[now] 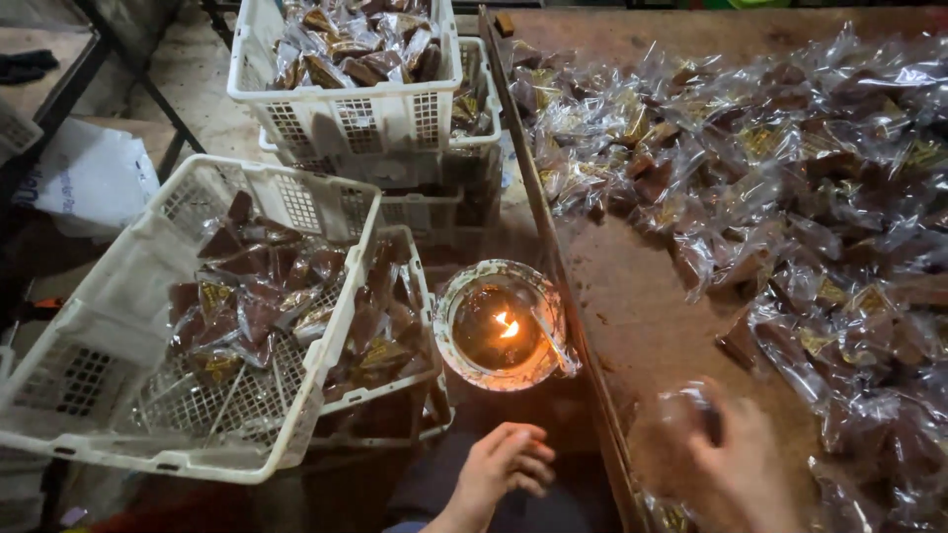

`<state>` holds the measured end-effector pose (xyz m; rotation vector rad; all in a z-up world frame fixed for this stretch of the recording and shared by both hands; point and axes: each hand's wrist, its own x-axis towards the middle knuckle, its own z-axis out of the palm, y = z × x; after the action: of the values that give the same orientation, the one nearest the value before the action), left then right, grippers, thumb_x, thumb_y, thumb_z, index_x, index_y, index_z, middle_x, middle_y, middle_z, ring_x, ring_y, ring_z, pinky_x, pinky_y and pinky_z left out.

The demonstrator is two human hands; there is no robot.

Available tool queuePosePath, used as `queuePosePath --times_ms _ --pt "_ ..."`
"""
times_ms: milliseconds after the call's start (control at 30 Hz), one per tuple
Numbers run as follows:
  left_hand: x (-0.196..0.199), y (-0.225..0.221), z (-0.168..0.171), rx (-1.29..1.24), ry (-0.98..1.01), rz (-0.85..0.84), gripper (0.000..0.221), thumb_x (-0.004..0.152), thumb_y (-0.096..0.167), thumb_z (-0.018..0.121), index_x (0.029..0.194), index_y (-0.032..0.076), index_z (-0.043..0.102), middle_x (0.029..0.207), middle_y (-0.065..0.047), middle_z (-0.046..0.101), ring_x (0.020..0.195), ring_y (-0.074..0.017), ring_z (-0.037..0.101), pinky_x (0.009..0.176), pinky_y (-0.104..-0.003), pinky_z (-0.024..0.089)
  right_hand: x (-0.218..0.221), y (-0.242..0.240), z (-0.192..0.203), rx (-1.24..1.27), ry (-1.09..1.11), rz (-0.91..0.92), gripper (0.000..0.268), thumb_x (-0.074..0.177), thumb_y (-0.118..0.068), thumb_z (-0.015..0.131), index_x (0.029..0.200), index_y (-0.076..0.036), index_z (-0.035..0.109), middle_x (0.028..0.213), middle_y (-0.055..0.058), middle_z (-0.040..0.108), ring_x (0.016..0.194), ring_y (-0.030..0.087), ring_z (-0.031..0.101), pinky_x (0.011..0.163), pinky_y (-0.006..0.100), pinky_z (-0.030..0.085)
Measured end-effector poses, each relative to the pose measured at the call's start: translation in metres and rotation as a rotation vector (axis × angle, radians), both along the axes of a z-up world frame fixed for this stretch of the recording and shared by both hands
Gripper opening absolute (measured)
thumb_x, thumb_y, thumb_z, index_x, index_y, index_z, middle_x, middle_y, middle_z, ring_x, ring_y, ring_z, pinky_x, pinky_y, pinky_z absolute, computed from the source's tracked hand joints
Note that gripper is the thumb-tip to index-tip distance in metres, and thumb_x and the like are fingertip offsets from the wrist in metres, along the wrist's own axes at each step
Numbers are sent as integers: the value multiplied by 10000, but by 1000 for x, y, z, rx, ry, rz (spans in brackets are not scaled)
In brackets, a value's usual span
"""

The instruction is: Sealing small plastic bags containing food items by folding the tops and melting them over a candle flame.

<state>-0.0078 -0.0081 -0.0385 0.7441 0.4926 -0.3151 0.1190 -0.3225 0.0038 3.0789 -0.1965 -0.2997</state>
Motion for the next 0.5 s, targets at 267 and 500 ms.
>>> queuePosePath --times_ms 267,500 --pt "3 4 34 44 -198 -106 316 994 213 687 1239 22 628 679 -228 675 448 -270 642 355 -325 513 -53 122 63 1405 55 1 181 838 5 782 1015 7 820 783 131 842 515 142 630 475 254 539" --pt "-19 19 40 -109 -322 -154 1001 786 -141 795 1594 180 300 1016 -267 678 824 -286 719 674 -401 647 -65 133 4 1433 97 7 330 981 -168 662 673 -52 637 514 48 569 472 122 504 467 259 390"
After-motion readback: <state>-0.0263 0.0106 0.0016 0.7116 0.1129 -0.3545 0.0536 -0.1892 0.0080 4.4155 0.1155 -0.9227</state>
